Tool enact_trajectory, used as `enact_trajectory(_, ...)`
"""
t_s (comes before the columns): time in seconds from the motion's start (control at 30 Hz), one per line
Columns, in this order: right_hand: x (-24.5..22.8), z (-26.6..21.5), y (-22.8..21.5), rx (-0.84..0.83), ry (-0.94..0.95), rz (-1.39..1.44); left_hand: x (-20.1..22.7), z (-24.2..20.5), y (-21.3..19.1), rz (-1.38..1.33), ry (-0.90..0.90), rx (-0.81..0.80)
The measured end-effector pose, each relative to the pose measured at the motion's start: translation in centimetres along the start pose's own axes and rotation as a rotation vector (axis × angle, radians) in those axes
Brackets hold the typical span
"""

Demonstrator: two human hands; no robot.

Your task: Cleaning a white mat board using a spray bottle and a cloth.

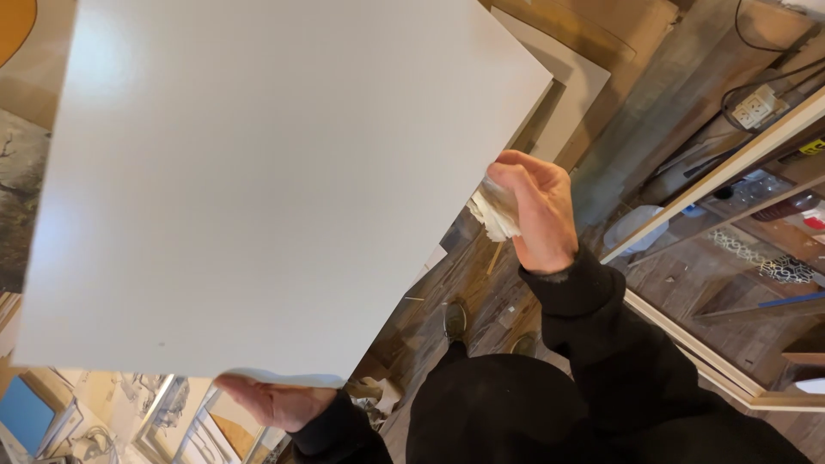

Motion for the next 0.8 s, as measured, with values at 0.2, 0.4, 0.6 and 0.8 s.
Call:
enact_trajectory(0.2,0.8,1.5,-0.1,0.012,-0.001,0.030,0.7,-0.1,0.1,-0.004,0.013,0.000)
enact_trajectory(0.4,2.4,3.2,-0.7,0.021,0.064,0.118,-0.1,0.2,-0.7,0.058,0.051,0.038)
enact_trajectory(0.6,1.5,2.9,0.1,0.011,0.073,0.053,-0.6,0.2,-1.9,0.123,0.113,0.095)
enact_trajectory(0.8,2.1,3.1,-1.4,-0.049,0.096,0.100,-0.9,0.4,-2.5,0.168,0.163,0.138)
Point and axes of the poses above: each hand's wrist, its own z-axis towards the middle knuckle, its own y-axis out of the palm, x = y × z, the point moved 1 cm from there along z, towards the middle knuckle, and after that the axes turned 13 degrees about x, right-handed, at the moved point
